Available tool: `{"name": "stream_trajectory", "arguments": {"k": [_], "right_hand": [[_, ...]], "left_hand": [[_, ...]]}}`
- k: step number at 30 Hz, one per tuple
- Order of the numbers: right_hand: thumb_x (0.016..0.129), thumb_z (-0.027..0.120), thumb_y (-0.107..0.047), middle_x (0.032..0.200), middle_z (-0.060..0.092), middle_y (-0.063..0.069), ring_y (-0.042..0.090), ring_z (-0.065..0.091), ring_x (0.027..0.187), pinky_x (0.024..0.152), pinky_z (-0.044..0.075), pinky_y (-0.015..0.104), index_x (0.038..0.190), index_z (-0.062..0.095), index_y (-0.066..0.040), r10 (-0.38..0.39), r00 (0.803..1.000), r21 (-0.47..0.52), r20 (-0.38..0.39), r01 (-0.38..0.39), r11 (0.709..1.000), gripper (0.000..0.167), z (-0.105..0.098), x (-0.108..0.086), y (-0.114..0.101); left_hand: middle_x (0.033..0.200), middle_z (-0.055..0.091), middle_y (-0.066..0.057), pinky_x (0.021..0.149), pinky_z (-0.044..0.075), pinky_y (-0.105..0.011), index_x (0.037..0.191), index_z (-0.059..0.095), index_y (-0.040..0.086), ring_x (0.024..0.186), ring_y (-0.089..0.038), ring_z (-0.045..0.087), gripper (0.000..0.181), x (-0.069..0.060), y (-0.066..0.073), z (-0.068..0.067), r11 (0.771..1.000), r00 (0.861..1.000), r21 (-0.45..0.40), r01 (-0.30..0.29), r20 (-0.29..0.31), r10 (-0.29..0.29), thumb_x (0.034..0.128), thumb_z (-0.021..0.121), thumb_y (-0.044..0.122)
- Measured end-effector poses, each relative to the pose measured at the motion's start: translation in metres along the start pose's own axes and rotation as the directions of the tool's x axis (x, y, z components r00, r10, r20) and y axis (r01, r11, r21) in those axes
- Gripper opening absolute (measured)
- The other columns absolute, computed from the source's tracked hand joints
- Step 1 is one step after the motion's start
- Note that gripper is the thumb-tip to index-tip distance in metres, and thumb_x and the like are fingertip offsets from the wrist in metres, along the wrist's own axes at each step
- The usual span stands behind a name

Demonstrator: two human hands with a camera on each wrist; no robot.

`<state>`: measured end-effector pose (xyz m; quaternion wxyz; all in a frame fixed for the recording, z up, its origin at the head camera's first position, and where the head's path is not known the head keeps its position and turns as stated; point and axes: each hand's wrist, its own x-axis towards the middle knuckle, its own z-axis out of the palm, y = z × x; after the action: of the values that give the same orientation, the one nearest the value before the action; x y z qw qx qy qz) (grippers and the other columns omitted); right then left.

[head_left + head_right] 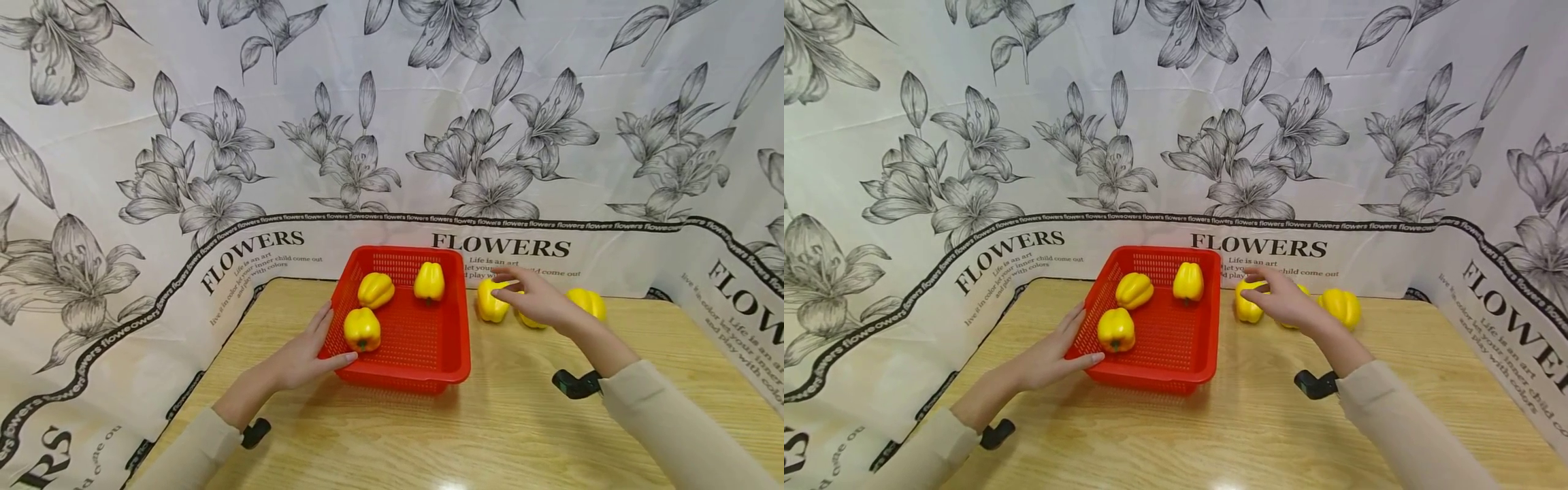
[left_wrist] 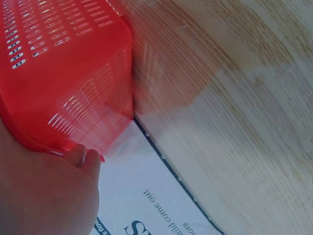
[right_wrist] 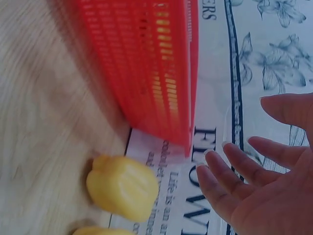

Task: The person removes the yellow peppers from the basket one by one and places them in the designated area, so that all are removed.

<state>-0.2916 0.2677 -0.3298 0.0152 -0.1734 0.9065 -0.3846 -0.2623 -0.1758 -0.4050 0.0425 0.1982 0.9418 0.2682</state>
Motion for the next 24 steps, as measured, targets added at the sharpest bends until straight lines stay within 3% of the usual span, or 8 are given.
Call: {"name": "stream_trajectory", "arguments": {"k": [6,18,24], "right_hand": [[0.104,0.059,-0.018,0.144,0.052,0.031,0.047,0.056,0.126,0.101,0.051,0.055,0.148,0.043,0.008,-0.093,0.996,0.029,0.016,0.093,0.995,0.054,0.018,0.013,-0.018],[0.103,0.061,-0.023,0.140,0.057,0.022,0.041,0.056,0.125,0.100,0.051,0.053,0.146,0.049,-0.001,-0.093,0.983,-0.010,0.160,0.096,0.995,0.050,0.050,0.040,-0.040],[0.102,0.063,-0.024,0.142,0.056,0.022,0.040,0.053,0.131,0.105,0.047,0.054,0.145,0.052,-0.003,-0.104,0.972,-0.009,0.209,0.108,0.994,0.048,0.060,0.054,-0.053]], "left_hand": [[0.173,-0.003,-0.002,0.117,0.033,-0.057,0.166,0.003,0.010,0.151,-0.039,0.029,0.114,0.000,-0.001,0.001,1.000,1.000,-0.006,-0.003,-0.006,0.003,0.0888,0.058,0.075],[0.173,-0.004,0.001,0.118,0.033,-0.057,0.166,0.004,0.012,0.152,-0.037,0.028,0.114,0.001,-0.001,0.001,1.000,1.000,-0.012,-0.007,-0.009,0.006,0.0886,0.058,0.076],[0.173,-0.004,0.001,0.117,0.034,-0.057,0.166,0.006,0.010,0.152,-0.037,0.027,0.114,0.000,-0.002,0.003,1.000,1.000,-0.012,-0.005,-0.012,0.005,0.0882,0.058,0.076]]}}
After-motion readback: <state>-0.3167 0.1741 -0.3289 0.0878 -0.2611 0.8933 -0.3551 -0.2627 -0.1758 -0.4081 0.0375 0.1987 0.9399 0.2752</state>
